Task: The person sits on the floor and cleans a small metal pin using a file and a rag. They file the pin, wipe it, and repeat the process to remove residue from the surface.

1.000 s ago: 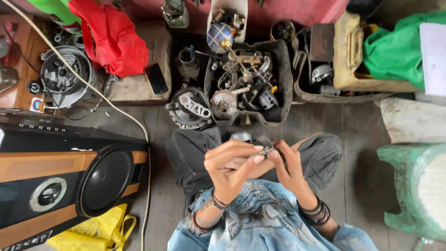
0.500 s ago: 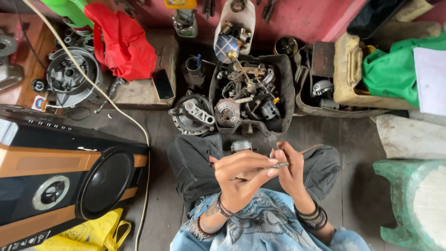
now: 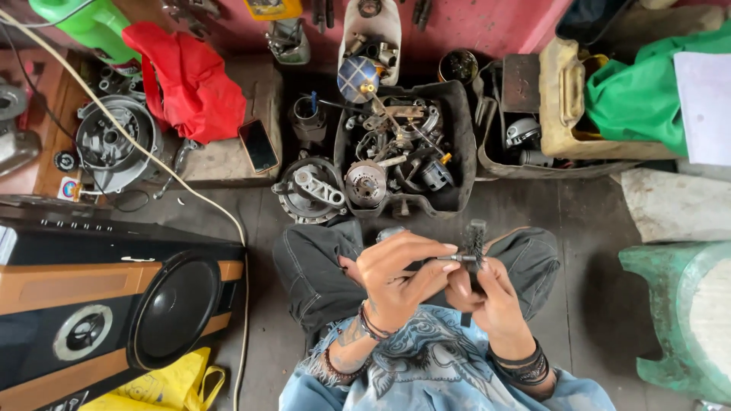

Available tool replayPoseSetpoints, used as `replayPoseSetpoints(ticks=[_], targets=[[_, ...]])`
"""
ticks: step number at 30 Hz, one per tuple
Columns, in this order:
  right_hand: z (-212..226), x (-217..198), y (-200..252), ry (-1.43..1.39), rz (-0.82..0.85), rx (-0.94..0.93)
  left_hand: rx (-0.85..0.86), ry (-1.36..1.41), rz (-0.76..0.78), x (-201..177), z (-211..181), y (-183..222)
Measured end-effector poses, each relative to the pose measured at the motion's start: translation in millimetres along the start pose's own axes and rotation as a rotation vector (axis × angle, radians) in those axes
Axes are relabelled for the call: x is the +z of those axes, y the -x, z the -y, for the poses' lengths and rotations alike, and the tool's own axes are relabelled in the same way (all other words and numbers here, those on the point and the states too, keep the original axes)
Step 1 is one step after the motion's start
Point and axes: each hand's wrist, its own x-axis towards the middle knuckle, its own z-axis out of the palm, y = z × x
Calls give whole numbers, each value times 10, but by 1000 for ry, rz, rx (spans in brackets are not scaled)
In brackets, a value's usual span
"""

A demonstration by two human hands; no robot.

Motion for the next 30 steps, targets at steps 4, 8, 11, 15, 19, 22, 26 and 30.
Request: replayPoseSetpoints(ticks=[4, 8, 11, 15, 19, 22, 26, 30], targets=[[-61, -169, 127, -193, 33, 154, 25, -41, -16, 106, -7, -41], [-52, -13, 176, -229, 112, 194, 34, -107, -55, 141, 6, -140], [-94, -132, 191, -263, 25, 174, -79, -27, -22, 186, 66, -67], [-57, -151, 173, -195, 79, 125, -59, -31, -47, 217, 38, -47], [52, -49, 193, -69, 1, -127, -48, -67, -54, 231, 48, -42], [181, 142, 157, 231, -112, -331, -13, -97, -42, 242, 25, -61], [122, 57, 87, 908, -319, -429, 4, -69, -9, 226, -25, -51], [21, 65, -119, 993, -329, -572, 142, 29, -180, 230, -10, -141]])
